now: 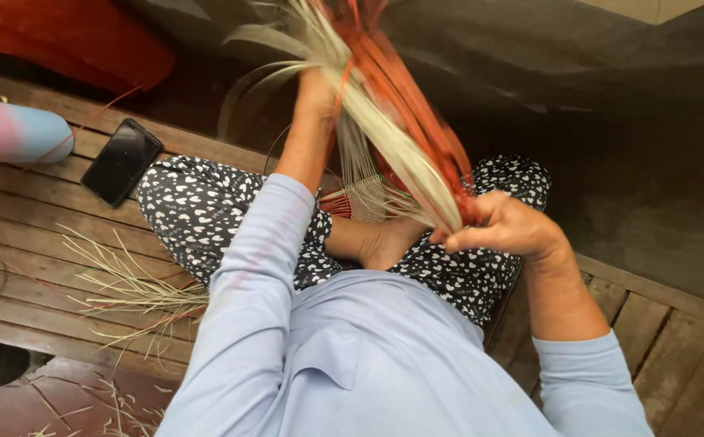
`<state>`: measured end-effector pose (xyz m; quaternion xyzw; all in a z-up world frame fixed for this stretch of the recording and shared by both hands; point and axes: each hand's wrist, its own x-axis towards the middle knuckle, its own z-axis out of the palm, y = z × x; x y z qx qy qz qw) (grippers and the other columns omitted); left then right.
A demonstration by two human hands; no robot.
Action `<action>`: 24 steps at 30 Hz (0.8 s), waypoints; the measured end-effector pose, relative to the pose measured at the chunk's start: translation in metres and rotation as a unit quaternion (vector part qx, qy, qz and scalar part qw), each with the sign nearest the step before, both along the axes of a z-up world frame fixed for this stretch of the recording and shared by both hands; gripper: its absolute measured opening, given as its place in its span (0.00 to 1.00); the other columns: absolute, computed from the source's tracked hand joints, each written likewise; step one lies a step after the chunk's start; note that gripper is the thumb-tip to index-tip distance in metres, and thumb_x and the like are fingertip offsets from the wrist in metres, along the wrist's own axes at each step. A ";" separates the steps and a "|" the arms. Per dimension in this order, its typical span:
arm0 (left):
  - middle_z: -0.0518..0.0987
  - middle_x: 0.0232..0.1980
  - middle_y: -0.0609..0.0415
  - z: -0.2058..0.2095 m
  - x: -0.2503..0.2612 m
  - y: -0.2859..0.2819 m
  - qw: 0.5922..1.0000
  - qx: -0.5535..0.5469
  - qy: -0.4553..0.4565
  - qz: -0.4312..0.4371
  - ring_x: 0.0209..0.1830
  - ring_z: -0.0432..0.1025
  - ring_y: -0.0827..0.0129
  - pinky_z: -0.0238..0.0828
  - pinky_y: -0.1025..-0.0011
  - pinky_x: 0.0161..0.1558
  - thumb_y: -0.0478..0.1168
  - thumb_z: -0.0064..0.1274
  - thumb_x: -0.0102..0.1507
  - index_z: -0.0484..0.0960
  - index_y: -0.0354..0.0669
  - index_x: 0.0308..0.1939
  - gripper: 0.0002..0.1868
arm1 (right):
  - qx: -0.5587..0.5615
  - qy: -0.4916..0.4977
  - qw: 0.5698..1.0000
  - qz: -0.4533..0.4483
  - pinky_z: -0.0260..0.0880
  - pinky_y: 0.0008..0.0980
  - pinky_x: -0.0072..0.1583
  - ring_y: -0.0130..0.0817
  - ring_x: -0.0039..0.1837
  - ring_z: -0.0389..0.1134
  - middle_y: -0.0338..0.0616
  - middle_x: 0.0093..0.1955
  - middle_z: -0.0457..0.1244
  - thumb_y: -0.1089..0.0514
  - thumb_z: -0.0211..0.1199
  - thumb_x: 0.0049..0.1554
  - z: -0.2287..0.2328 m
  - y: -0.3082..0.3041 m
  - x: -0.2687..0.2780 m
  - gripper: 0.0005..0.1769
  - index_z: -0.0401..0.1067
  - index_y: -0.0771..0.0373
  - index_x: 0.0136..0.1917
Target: Weaving dried plant fibers into a cylindrical basket-like structure
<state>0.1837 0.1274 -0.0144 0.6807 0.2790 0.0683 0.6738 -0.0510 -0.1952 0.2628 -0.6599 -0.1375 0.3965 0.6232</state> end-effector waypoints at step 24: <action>0.86 0.47 0.45 0.067 0.065 0.116 0.966 -0.172 -0.013 0.195 0.48 0.74 0.52 0.73 0.46 0.52 0.39 0.41 0.59 0.84 0.44 0.39 0.14 | -0.157 0.148 0.973 0.080 0.51 0.45 0.76 0.37 0.80 0.56 0.40 0.82 0.52 0.22 0.40 0.54 -0.055 -0.124 -0.243 0.47 0.79 0.53 0.66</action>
